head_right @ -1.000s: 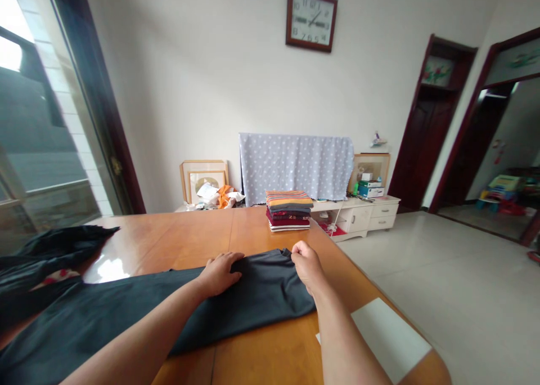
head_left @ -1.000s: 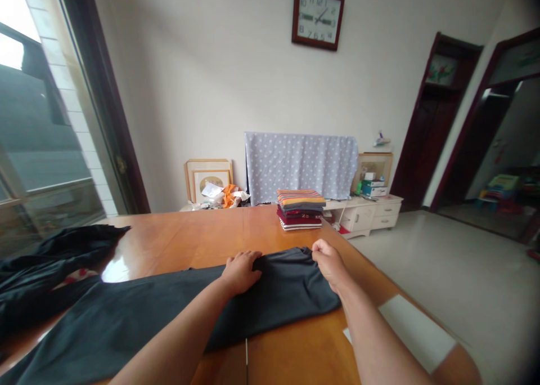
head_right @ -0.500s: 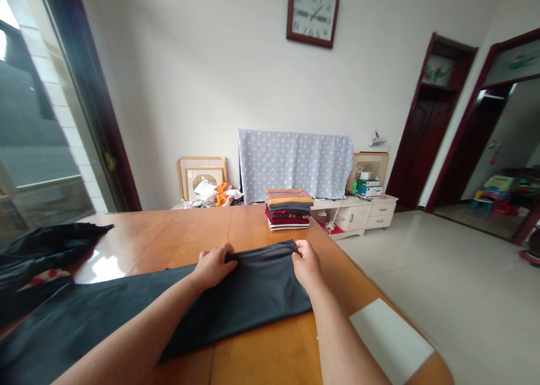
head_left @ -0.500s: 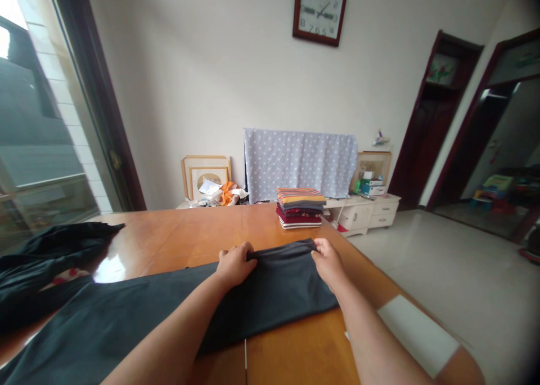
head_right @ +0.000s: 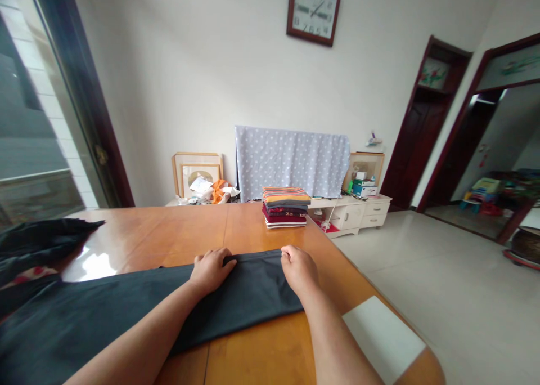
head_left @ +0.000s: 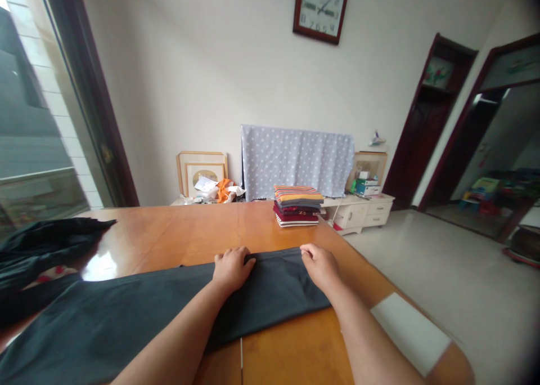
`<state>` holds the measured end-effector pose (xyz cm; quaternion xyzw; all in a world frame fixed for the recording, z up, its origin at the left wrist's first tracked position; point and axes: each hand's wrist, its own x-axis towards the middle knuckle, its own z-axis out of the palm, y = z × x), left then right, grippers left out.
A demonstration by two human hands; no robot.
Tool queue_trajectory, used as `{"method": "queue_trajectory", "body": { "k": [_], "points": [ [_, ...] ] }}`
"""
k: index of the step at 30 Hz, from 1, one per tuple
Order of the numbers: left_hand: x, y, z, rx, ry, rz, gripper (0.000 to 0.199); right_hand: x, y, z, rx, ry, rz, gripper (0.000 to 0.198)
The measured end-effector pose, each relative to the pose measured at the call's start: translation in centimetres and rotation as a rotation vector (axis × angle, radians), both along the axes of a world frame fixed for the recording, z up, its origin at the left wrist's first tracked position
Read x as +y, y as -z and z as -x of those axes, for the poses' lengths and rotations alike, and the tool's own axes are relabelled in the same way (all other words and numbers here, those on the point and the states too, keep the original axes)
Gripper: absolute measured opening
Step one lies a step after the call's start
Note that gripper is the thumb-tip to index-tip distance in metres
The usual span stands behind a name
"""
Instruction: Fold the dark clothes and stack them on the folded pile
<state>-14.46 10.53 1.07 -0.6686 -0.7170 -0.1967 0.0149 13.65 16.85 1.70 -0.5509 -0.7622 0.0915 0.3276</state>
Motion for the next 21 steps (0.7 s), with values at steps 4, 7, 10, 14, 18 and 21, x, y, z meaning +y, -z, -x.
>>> {"method": "queue_trajectory", "body": {
  "k": [4, 7, 10, 14, 18, 21],
  "points": [
    [-0.3, -0.2, -0.2, 0.023, 0.006, -0.005, 0.026, 0.0, 0.1, -0.3, -0.210, 0.225, 0.118, 0.030],
    [-0.6, -0.7, -0.4, 0.026, 0.005, 0.001, 0.025, 0.2, 0.0, -0.5, -0.244, 0.243, 0.149, 0.016],
    [-0.8, -1.2, -0.7, 0.021, -0.004, 0.003, 0.027, 0.4, -0.1, -0.5, -0.160, 0.241, 0.092, 0.015],
    [-0.7, -1.6, -1.0, 0.039, -0.035, 0.027, 0.027, 0.5, 0.3, -0.8, -0.157, 0.258, 0.122, 0.016],
    [-0.5, -1.6, -1.2, 0.046, -0.062, 0.075, 0.027, 0.1, 0.1, -0.8, -0.146, 0.253, 0.051, 0.021],
    [-0.4, -1.5, -1.2, 0.036, -0.066, 0.076, 0.027, -0.7, -0.6, 0.1, -0.054, 0.122, -0.068, 0.028]
  ]
}}
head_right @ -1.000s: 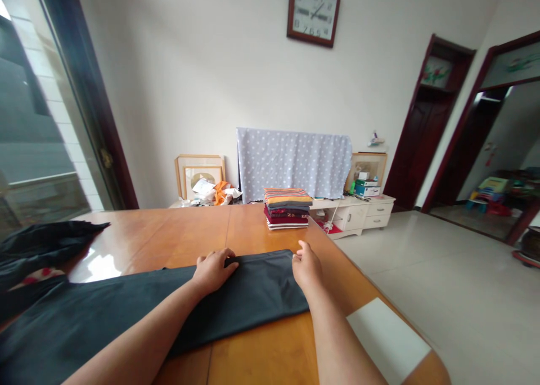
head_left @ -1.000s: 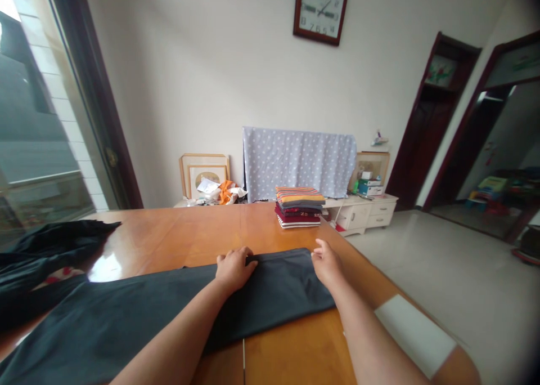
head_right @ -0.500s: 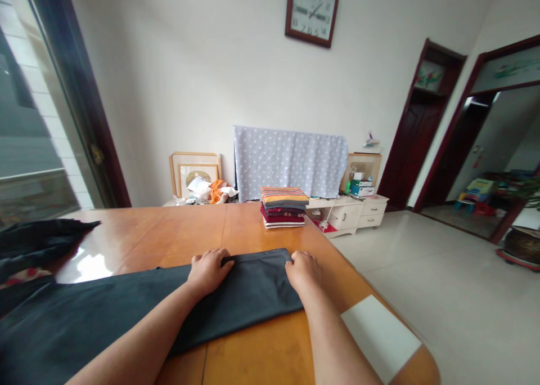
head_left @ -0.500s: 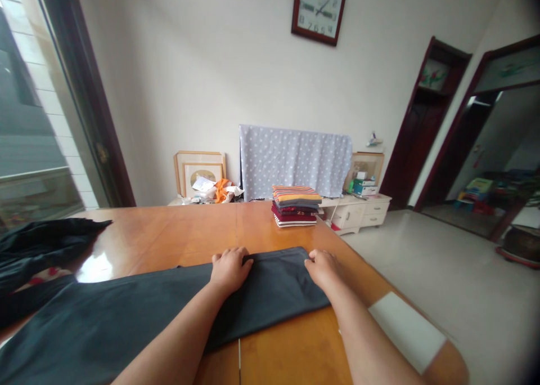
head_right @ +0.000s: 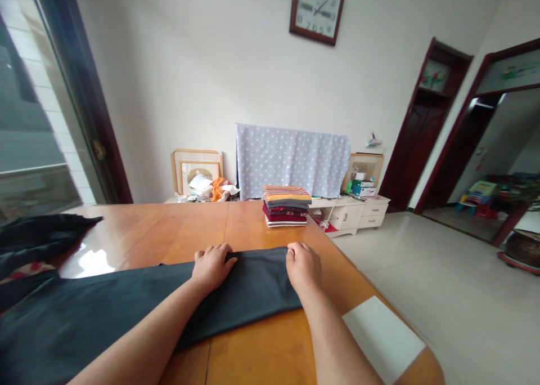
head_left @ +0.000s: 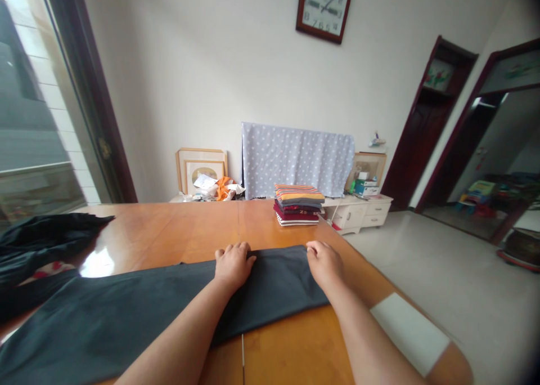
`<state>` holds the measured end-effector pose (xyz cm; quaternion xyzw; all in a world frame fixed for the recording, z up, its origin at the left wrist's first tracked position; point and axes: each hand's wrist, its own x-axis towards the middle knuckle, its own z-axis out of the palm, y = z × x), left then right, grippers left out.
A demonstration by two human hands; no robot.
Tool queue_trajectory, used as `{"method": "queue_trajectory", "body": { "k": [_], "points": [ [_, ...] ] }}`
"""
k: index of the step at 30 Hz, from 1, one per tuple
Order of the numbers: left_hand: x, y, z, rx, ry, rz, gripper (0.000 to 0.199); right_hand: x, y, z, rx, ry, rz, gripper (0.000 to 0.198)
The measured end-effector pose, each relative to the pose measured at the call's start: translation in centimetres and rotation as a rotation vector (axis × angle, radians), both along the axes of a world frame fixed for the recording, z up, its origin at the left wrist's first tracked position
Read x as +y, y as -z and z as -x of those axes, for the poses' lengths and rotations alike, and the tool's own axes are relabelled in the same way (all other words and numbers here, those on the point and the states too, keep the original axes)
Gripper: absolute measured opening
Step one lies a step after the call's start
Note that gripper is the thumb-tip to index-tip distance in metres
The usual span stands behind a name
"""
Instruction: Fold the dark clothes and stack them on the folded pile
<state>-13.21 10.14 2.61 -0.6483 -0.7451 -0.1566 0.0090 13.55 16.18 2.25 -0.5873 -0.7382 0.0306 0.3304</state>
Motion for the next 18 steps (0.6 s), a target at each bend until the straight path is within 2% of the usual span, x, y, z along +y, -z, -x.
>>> {"method": "queue_trajectory", "body": {
  "k": [3, 6, 10, 15, 18],
  "points": [
    [0.0, 0.2, 0.0, -0.004, 0.006, -0.022, 0.027, -0.8, -0.1, 1.2, 0.033, -0.273, -0.008, 0.041],
    [-0.1, 0.5, 0.1, -0.002, 0.002, -0.056, 0.032, -0.9, 0.7, 1.7, -0.099, -0.410, 0.180, 0.056],
    [-0.2, 0.8, 0.5, 0.013, 0.003, -0.100, 0.043, -0.4, 1.8, 1.4, -0.277, -0.333, 0.415, 0.066],
    [-0.2, 0.9, 0.8, -0.005, 0.001, -0.101, 0.050, -0.2, 1.5, 1.2, -0.326, -0.294, 0.468, 0.072],
    [-0.5, 0.5, 0.4, 0.002, 0.036, -0.125, 0.045, -0.3, 1.6, 1.4, -0.334, -0.296, 0.463, 0.072]
  ]
}}
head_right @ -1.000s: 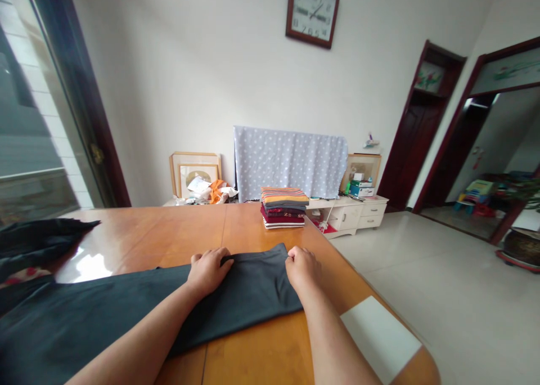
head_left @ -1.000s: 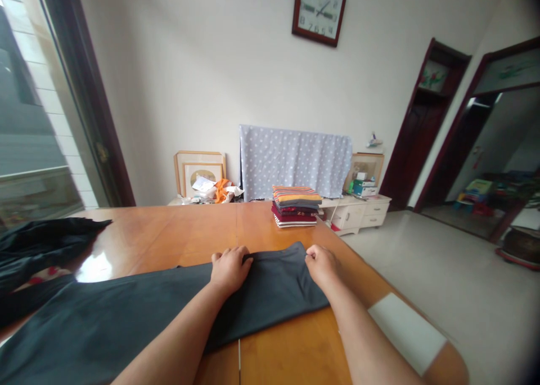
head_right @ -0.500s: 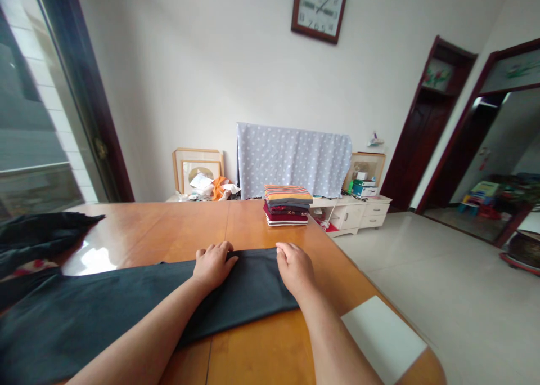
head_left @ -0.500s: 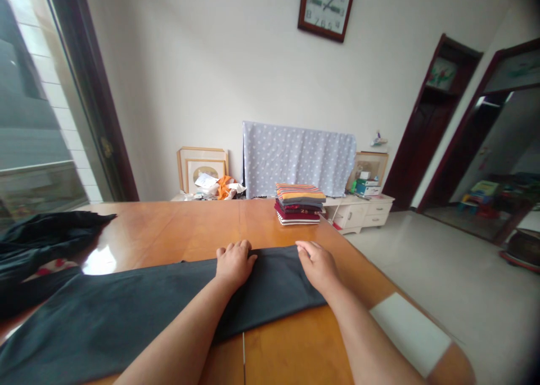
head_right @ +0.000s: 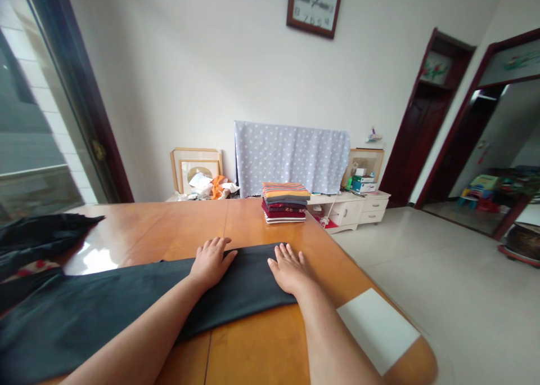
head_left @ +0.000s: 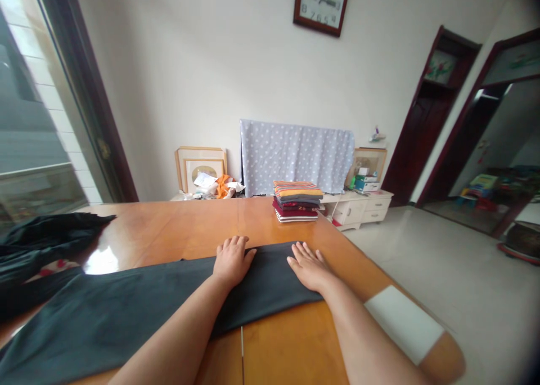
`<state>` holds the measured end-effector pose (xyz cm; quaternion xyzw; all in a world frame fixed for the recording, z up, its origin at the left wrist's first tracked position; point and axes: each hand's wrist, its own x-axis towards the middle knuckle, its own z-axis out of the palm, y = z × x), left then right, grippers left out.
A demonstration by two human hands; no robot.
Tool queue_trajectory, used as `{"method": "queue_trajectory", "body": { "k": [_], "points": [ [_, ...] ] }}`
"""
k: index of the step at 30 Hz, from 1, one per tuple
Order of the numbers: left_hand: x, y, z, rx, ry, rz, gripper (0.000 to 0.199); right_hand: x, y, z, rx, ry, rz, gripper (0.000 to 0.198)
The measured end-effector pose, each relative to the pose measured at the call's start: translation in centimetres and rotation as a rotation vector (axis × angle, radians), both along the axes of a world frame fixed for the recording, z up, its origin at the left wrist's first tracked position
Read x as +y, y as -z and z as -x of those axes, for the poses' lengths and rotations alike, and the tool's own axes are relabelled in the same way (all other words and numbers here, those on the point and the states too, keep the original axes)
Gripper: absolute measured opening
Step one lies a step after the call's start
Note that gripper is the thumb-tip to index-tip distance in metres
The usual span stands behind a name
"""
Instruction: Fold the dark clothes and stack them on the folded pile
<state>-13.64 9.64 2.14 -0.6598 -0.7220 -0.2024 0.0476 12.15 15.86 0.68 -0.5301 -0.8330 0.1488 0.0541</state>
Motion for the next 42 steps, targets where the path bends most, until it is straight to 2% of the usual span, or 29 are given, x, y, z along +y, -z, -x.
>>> {"method": "queue_trajectory", "body": {
  "k": [5, 10, 14, 18, 20, 23, 28, 35, 38, 42],
  "points": [
    [-1.1, -1.4, -1.0, 0.030, 0.096, 0.058, 0.033, 0.2, 1.1, 0.0, 0.020, 0.019, -0.045, 0.070],
    [-3.5, -1.6, 0.1, 0.017, 0.058, 0.124, 0.043, 0.7, 2.1, -0.1, 0.011, 0.015, -0.082, 0.070],
    [-7.5, -0.7, 3.1, 0.027, -0.014, 0.142, 0.055, 1.0, 2.7, -0.2, -0.012, 0.022, -0.098, 0.072],
    [-11.2, 0.3, 6.4, 0.012, -0.167, 0.219, 0.069, 1.6, 3.7, -0.3, -0.028, 0.030, -0.126, 0.075],
    [-12.2, 0.5, 7.6, 0.004, -0.196, 0.235, 0.073, 1.9, 4.4, -0.4, -0.040, 0.031, -0.141, 0.078],
    [-13.0, 0.6, 8.5, -0.006, -0.167, 0.246, 0.077, 2.6, 5.5, -0.7, -0.052, 0.038, -0.171, 0.080],
    [-14.6, 0.1, 10.6, -0.007, -0.154, 0.250, 0.077, 3.8, 7.5, -1.5, -0.056, 0.004, -0.220, 0.076],
    [-20.3, -1.2, 18.2, 0.018, -0.386, 0.156, 0.070, 4.4, 8.2, -1.8, -0.036, 0.006, -0.232, 0.076],
    [-22.6, -0.9, 21.4, -0.021, -0.482, 0.235, 0.071, 4.4, 8.1, -1.9, -0.051, -0.001, -0.234, 0.076],
    [-24.0, 0.0, 23.1, -0.030, -0.474, 0.314, 0.079, 4.7, 8.3, -2.1, -0.070, -0.001, -0.236, 0.077]
  ]
}}
